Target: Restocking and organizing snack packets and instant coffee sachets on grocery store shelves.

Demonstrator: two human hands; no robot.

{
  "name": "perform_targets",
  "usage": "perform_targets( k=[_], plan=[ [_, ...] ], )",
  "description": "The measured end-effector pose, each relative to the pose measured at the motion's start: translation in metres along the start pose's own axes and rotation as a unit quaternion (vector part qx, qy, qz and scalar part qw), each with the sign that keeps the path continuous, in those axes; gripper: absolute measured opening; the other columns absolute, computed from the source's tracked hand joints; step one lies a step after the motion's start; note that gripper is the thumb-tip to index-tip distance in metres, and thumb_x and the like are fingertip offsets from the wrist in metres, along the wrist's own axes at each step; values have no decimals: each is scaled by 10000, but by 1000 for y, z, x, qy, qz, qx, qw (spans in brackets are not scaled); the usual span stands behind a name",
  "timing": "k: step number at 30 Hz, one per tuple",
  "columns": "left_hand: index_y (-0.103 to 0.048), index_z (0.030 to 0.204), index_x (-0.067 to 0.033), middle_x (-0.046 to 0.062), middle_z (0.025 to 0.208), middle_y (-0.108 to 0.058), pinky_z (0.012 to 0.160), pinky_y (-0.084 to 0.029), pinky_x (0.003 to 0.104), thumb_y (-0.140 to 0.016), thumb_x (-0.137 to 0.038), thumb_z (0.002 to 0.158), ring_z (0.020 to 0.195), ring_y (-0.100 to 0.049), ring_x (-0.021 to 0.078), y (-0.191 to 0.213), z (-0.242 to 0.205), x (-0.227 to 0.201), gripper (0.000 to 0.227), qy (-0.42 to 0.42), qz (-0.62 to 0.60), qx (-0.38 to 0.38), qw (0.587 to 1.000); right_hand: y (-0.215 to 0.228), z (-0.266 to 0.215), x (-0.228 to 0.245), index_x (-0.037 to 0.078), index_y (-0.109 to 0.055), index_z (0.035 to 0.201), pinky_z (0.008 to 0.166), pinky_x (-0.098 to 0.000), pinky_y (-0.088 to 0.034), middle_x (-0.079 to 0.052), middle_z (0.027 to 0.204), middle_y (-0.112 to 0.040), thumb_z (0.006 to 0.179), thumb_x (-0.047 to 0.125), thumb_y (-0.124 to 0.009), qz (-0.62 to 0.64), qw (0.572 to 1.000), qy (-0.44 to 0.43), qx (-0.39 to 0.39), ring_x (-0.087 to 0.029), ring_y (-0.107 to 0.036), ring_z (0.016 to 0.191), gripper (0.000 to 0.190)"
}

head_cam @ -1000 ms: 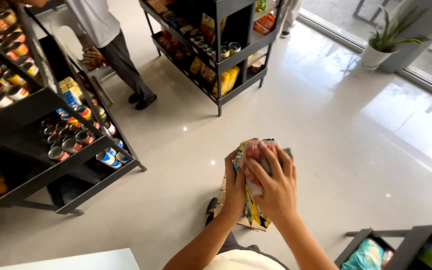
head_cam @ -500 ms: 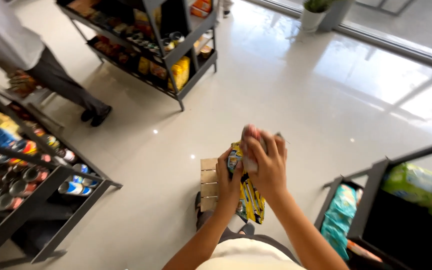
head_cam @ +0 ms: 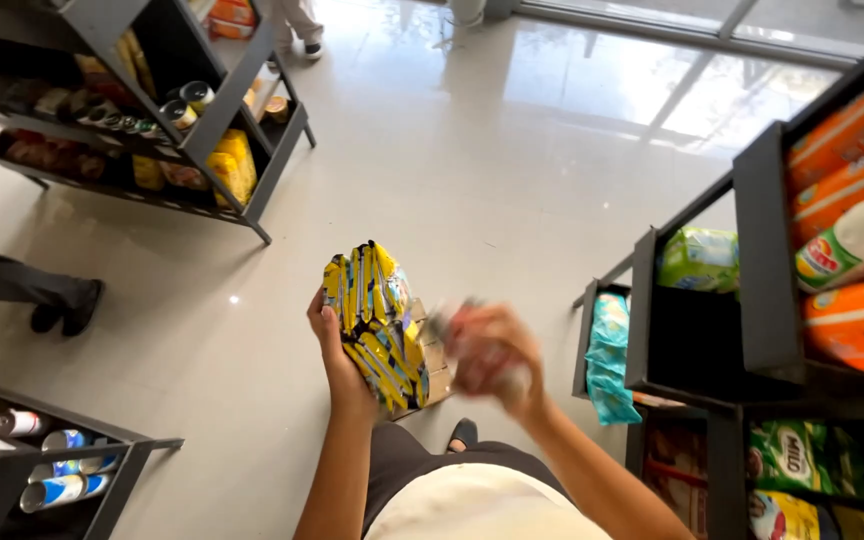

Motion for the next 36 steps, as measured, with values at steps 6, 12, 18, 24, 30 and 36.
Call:
perform_targets(
  k=[6,12,18,24,30,36],
  plan=[
    [-345,1456,-249,105,1342,-574,1008,-484,409,-566,-495,979,1166,-602,215,-33,-40,58,581,61,-96,145,983,-17,21,-2,137,-439,1508,1225,-443,-209,-44,1504,-355,961,508,-646,44,978,-110,-170,-209,-298,1468,692],
    [-539,1365,-159,182,1275,-646,893,-555,435,-701,-487,901,1090,-679,322,-12,-14,49,591,95,46,51,993,-32,-25,1,192,-540,1416,1133,-592,-340,-157,1480,-434,913,615,-634,-158,980,-3,-117,-380,-366,1424,663],
    [-474,1469,-107,260,1359,-580,933,-545,503,-752,-418,900,1179,-642,404,16,-14,94,706,147,50,64,986,-7,7,-54,185,-582,1405,1096,-529,-389,-128,1365,-552,896,472,-701,-190,976,-66,-85,-350,-499,1301,596],
    [-236,1629,-190,279,1616,-304,1150,-390,537,-728,-414,928,1419,-425,470,33,13,90,886,165,-24,-80,983,-29,-14,-42,162,-690,1314,1116,-539,-370,-124,1335,-612,821,501,-720,-156,985,-66,19,-396,-524,1290,599],
    [-372,1486,-166,296,1476,-441,1106,-389,580,-705,-548,911,1355,-462,475,66,29,74,766,81,31,-62,994,-41,-99,-58,134,-706,1290,1091,-577,-372,-203,1320,-583,795,497,-750,-66,986,-97,117,-461,-516,1275,615],
    [-253,1613,-26,333,1652,-107,1231,-89,615,-593,-459,992,1515,-12,534,29,-25,58,830,222,56,29,973,-39,-39,-96,81,-620,1326,1165,-475,-329,-97,1344,-566,954,384,-680,-72,985,-154,-36,-298,-477,1340,483]
  ],
)
Point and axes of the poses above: each hand's wrist, its own z-axis towards the middle knuckle, its own y-axis out of the back of the hand, x = y × z, the point moved 4 cm from there along z, towards the middle knuckle
